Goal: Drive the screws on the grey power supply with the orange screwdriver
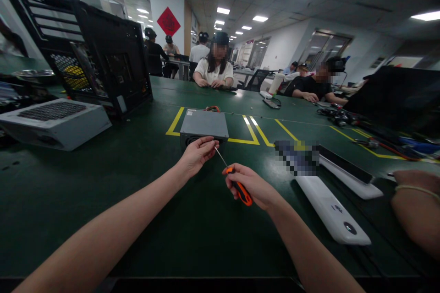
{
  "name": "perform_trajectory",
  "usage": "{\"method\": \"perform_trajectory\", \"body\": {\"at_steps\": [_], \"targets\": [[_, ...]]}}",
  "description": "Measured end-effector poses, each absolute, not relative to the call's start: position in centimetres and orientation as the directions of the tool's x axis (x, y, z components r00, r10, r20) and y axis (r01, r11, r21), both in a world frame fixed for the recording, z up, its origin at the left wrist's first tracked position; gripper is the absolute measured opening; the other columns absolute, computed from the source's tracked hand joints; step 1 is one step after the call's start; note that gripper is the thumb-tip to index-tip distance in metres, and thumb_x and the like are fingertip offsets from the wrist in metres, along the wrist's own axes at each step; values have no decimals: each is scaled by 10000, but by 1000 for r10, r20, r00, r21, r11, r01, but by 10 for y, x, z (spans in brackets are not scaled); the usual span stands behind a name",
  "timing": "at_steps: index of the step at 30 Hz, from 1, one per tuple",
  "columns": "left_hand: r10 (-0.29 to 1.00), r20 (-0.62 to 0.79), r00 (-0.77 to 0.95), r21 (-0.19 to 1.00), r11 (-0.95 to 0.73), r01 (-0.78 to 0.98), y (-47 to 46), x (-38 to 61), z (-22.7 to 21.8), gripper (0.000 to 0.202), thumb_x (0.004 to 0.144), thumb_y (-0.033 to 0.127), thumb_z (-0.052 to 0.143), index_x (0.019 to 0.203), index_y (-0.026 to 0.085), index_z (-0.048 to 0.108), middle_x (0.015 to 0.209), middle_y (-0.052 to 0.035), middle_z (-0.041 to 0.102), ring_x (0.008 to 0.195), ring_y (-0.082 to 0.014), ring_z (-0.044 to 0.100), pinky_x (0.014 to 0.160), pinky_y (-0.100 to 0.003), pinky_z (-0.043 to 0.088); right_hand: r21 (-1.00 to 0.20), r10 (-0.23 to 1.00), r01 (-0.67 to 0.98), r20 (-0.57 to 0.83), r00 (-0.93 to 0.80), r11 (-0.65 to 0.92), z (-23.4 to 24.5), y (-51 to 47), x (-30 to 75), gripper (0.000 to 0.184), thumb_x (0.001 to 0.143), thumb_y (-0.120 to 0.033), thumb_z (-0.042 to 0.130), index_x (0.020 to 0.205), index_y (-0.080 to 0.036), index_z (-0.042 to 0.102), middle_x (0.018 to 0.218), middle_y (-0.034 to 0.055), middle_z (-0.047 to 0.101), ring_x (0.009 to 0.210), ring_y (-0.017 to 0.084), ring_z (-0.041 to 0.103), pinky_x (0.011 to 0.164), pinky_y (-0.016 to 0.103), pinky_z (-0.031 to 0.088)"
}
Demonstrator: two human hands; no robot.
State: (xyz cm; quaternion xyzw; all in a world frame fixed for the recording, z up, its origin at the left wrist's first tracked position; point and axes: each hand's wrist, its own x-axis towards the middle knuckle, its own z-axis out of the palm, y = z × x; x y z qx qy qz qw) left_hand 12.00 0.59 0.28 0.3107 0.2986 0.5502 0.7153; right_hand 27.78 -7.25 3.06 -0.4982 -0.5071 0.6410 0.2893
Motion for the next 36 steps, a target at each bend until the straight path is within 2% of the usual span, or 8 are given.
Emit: {"method": "perform_trajectory", "body": {"at_steps": [7, 13, 27, 36], "targets": [[970, -147, 193, 748, 236, -620, 5, 119, 9, 149, 757, 26, 551, 867, 125, 573, 771, -27, 643, 655, -74, 609, 571, -170, 472, -942, 849, 137, -336, -408, -307, 34, -75, 279, 149, 737, -233, 501, 869, -184, 455, 622, -31, 531, 477, 74, 492, 459, 207, 405], [967, -123, 222, 768, 234, -596, 5, 116, 10, 131, 768, 25, 533, 842, 122, 582, 748, -20, 627, 602, -62, 577, 552, -175, 466, -949, 858, 90, -312, -408, -302, 33, -74, 282, 143, 746, -236, 495, 872, -177, 463, 593, -35, 528, 452, 65, 476, 432, 191, 388], [955, 30, 295, 850, 131, -511, 10, 111, 4, 154, 719, 110, 620, 867, 136, 583, 784, -28, 619, 660, -76, 560, 600, -195, 439, -942, 856, 111, -334, -394, -316, 32, -72, 284, 139, 765, -242, 482, 884, -170, 480, 589, -33, 538, 429, 57, 470, 406, 175, 359], [933, 156, 325, 928, -26, -371, 12, 108, 3, 173, 729, 166, 617, 896, 140, 581, 781, -29, 617, 707, -87, 546, 611, -187, 388, -934, 844, 135, -357, -400, -331, 33, -73, 281, 169, 777, -246, 481, 928, -169, 477, 604, -29, 546, 451, 65, 497, 427, 180, 390]]}}
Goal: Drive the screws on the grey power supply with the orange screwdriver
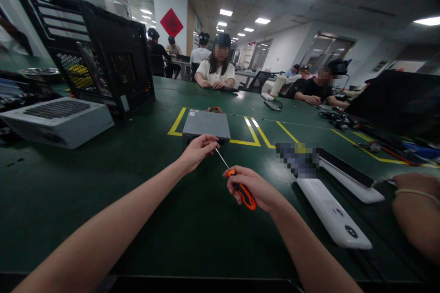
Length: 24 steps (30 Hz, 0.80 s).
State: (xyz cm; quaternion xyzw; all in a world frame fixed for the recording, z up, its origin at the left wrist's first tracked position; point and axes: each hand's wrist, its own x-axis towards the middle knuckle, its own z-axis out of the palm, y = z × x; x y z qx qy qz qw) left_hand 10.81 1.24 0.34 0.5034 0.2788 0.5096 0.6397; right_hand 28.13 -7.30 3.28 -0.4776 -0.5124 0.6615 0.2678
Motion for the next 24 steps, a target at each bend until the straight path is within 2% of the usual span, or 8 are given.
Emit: {"method": "perform_trajectory", "body": {"at_steps": [4, 10, 18, 24], "targets": [[933, 142, 330, 933, -15, -359, 12, 110, 3, 163, 723, 158, 619, 881, 136, 587, 758, -29, 616, 655, -79, 525, 581, -186, 368, -932, 839, 120, -359, -410, -341, 29, -73, 280, 174, 774, -267, 480, 922, -177, 467, 584, -35, 541, 429, 65, 485, 410, 179, 383], [931, 32, 363, 908, 125, -401, 13, 112, -4, 215, 710, 150, 644, 917, 133, 589, 780, -39, 627, 666, -78, 546, 583, -183, 387, -932, 836, 79, -353, -421, -354, 24, -71, 279, 159, 760, -276, 493, 884, -183, 456, 576, -36, 539, 434, 72, 486, 413, 187, 394], [916, -29, 399, 851, 233, -471, 13, 112, -6, 265, 720, 99, 632, 982, 122, 599, 1000, -105, 641, 760, -92, 590, 641, -192, 455, -934, 849, 23, -333, -409, -356, 23, -70, 279, 159, 761, -263, 500, 888, -174, 468, 607, -29, 539, 479, 72, 493, 430, 186, 405], [912, -32, 409, 822, 256, -509, 13, 113, -7, 234, 750, 70, 590, 980, 111, 601, 1042, -122, 631, 763, -85, 598, 672, -186, 478, -934, 854, 10, -331, -402, -357, 24, -69, 279, 149, 759, -250, 502, 881, -173, 467, 603, -30, 539, 468, 70, 487, 426, 187, 402]]}}
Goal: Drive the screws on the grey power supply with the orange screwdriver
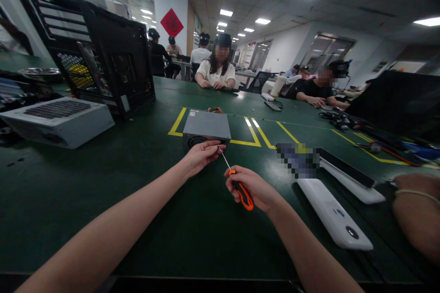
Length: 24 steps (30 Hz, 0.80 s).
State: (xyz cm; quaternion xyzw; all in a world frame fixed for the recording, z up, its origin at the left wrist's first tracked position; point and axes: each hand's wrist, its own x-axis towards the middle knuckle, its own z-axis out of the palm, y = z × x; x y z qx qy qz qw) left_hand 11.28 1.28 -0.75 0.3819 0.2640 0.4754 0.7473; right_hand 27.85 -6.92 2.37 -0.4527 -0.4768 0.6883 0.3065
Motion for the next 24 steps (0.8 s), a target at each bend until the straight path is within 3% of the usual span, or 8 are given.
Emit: {"method": "perform_trajectory", "body": {"at_steps": [11, 24], "targets": [[920, -59, 388, 868, 239, -435, 15, 112, -11, 236, 749, 139, 617, 984, 140, 596, 955, -85, 652, 736, -89, 595, 650, -207, 465, -929, 848, 20, -346, -401, -369, 21, -69, 280, 145, 755, -243, 494, 880, -172, 471, 583, -30, 540, 457, 73, 485, 417, 188, 397], [898, -121, 424, 845, 317, -430, 12, 113, -10, 202, 796, 144, 561, 992, 118, 602, 1060, -125, 626, 779, -110, 623, 652, -197, 488, -927, 884, -52, -336, -326, -371, 20, -66, 279, 140, 733, -225, 507, 857, -165, 480, 580, -25, 549, 441, 74, 478, 414, 200, 397]]}}
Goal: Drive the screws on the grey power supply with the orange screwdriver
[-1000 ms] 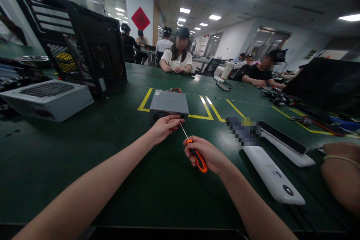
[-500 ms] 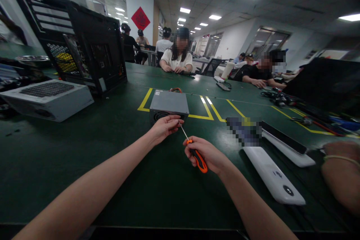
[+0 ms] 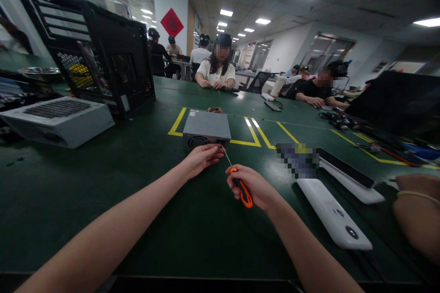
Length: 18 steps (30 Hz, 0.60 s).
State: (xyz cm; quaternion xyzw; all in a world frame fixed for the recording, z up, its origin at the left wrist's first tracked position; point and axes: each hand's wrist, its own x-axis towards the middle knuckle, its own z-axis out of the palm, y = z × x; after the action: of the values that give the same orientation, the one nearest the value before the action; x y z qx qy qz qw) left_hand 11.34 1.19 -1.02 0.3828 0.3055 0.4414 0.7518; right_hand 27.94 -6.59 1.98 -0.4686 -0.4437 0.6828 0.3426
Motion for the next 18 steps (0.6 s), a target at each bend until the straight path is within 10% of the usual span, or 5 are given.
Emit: {"method": "perform_trajectory", "body": {"at_steps": [18], "targets": [[888, -97, 449, 883, 284, -372, 11, 116, -14, 260, 813, 144, 524, 1065, 145, 587, 1077, -119, 621, 780, -108, 620, 659, -199, 478, -918, 908, -108, -351, -229, -382, 15, -60, 279, 130, 721, -210, 508, 840, -161, 492, 565, -23, 546, 446, 81, 490, 437, 208, 397]]}}
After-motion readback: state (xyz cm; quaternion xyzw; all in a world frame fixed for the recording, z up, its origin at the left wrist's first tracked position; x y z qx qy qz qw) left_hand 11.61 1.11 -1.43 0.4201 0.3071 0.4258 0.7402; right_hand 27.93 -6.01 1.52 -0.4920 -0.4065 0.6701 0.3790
